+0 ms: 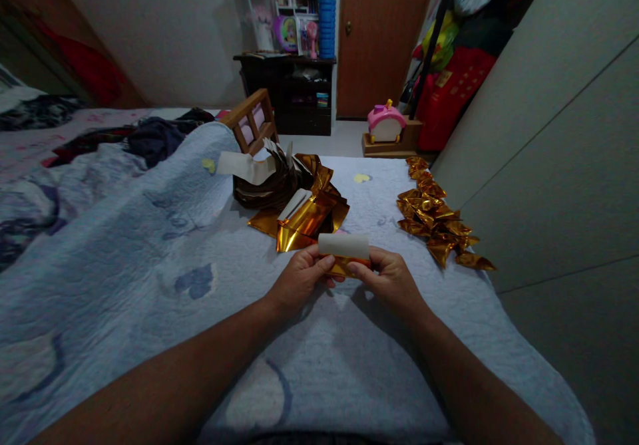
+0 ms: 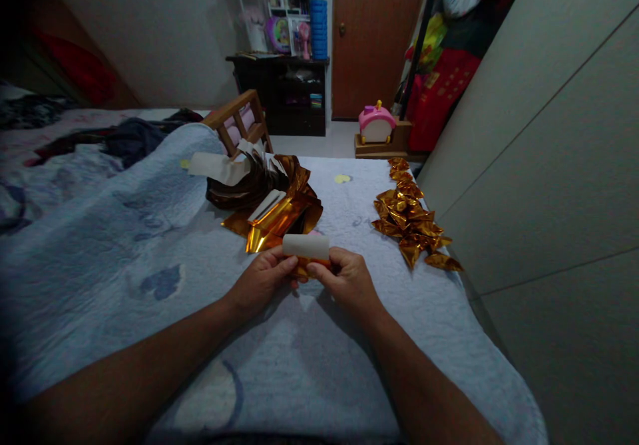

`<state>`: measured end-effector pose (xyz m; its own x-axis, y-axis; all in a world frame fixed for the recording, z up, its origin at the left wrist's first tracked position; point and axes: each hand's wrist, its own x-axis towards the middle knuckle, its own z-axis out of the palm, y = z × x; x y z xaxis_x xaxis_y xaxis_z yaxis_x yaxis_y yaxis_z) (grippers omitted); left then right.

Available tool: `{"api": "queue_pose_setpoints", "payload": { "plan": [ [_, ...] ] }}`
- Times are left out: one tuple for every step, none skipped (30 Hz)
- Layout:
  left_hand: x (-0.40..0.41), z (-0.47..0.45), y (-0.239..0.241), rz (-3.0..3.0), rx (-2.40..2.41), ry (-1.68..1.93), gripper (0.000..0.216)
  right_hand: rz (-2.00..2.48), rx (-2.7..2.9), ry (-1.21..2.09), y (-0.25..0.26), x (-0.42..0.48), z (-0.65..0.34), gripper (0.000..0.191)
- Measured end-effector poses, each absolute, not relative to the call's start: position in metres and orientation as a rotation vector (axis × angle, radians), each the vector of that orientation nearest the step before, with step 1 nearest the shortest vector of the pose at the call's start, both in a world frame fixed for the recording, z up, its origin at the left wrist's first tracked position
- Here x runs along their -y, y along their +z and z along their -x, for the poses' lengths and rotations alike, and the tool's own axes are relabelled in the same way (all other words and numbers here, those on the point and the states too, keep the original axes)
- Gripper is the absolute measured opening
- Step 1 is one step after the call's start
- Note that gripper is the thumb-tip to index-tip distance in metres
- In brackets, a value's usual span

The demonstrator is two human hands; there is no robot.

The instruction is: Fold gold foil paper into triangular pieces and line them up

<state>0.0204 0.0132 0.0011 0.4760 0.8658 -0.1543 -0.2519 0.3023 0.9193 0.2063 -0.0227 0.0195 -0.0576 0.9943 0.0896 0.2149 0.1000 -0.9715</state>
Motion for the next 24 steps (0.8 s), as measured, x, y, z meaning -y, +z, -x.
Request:
{"api": "queue_pose_setpoints", "payload": {
  "plan": [
    [-0.0135,-0.0203,0.0007,-0.983,-0.745,0.843,0.039,1.262,1.450,1.068,0.0202,0.0231,-0.2065,0.025],
    [-0.0138,-0.0202,0.0006,-0.976,-0.739,0.844,0.039,1.253,1.460,1.067,0.0208,0.0235,-0.2068,0.026],
    [-0.0141,-0.0202,0.0005,-0.972,-0.733,0.843,0.039,1.247,1.475,1.059,0.0213,0.0239,-0.2071,0.027],
    [-0.0145,-0.0201,0.0007,-0.970,-0.729,0.842,0.039,1.245,1.493,1.049,0.0217,0.0243,-0.2075,0.026],
    [-0.0149,-0.0201,0.0009,-0.967,-0.726,0.842,0.039,1.245,1.514,1.039,0.0219,0.0246,-0.2080,0.026],
    [-0.0154,-0.0201,0.0011,-0.963,-0.724,0.842,0.040,1.247,1.533,1.034,0.0221,0.0249,-0.2084,0.026],
    [-0.0158,-0.0200,0.0012,-0.959,-0.722,0.842,0.040,1.247,1.550,1.031,0.0221,0.0251,-0.2087,0.026],
    [-0.0163,-0.0199,0.0013,-0.954,-0.718,0.841,0.040,1.247,1.563,1.028,0.0219,0.0253,-0.2089,0.025],
    [-0.0167,-0.0197,0.0012,-0.950,-0.713,0.841,0.040,1.250,1.572,1.021,0.0218,0.0254,-0.2090,0.025],
    [-0.0170,-0.0196,0.0009,-0.946,-0.708,0.840,0.040,1.254,1.577,1.008,0.0216,0.0254,-0.2089,0.024],
    [-0.0173,-0.0194,0.0004,-0.943,-0.705,0.839,0.039,1.260,1.579,0.993,0.0214,0.0254,-0.2088,0.023],
    [-0.0175,-0.0192,-0.0002,-0.942,-0.702,0.837,0.039,1.264,1.580,0.980,0.0213,0.0254,-0.2085,0.022],
    [-0.0176,-0.0190,-0.0009,-0.943,-0.700,0.836,0.039,1.266,1.582,0.972,0.0213,0.0253,-0.2081,0.021],
    [-0.0177,-0.0189,-0.0016,-0.944,-0.699,0.834,0.038,1.266,1.585,0.969,0.0214,0.0253,-0.2076,0.021],
    [-0.0177,-0.0188,-0.0022,-0.946,-0.698,0.832,0.038,1.262,1.586,0.967,0.0217,0.0253,-0.2072,0.021],
    [-0.0176,-0.0187,-0.0026,-0.948,-0.696,0.830,0.038,1.259,1.586,0.965,0.0221,0.0254,-0.2068,0.021],
    [-0.0176,-0.0186,-0.0029,-0.949,-0.693,0.831,0.038,1.259,1.588,0.963,0.0227,0.0256,-0.2065,0.021],
    [-0.0176,-0.0185,-0.0031,-0.952,-0.691,0.833,0.038,1.260,1.591,0.959,0.0233,0.0259,-0.2062,0.021],
    [-0.0175,-0.0184,-0.0032,-0.956,-0.689,0.836,0.038,1.264,1.594,0.953,0.0240,0.0261,-0.2059,0.021],
    [-0.0174,-0.0183,-0.0031,-0.961,-0.688,0.838,0.038,1.268,1.598,0.947,0.0247,0.0264,-0.2057,0.021],
    [-0.0173,-0.0182,-0.0029,-0.966,-0.686,0.841,0.037,1.272,1.601,0.938,0.0253,0.0267,-0.2055,0.021],
    [-0.0172,-0.0180,-0.0025,-0.968,-0.685,0.843,0.037,1.274,1.602,0.929,0.0258,0.0269,-0.2054,0.021],
    [-0.0170,-0.0179,-0.0021,-0.968,-0.685,0.845,0.037,1.274,1.601,0.921,0.0260,0.0271,-0.2053,0.020],
    [-0.0168,-0.0179,-0.0015,-0.967,-0.685,0.845,0.038,1.273,1.599,0.917,0.0261,0.0272,-0.2051,0.020]
  ]
}}
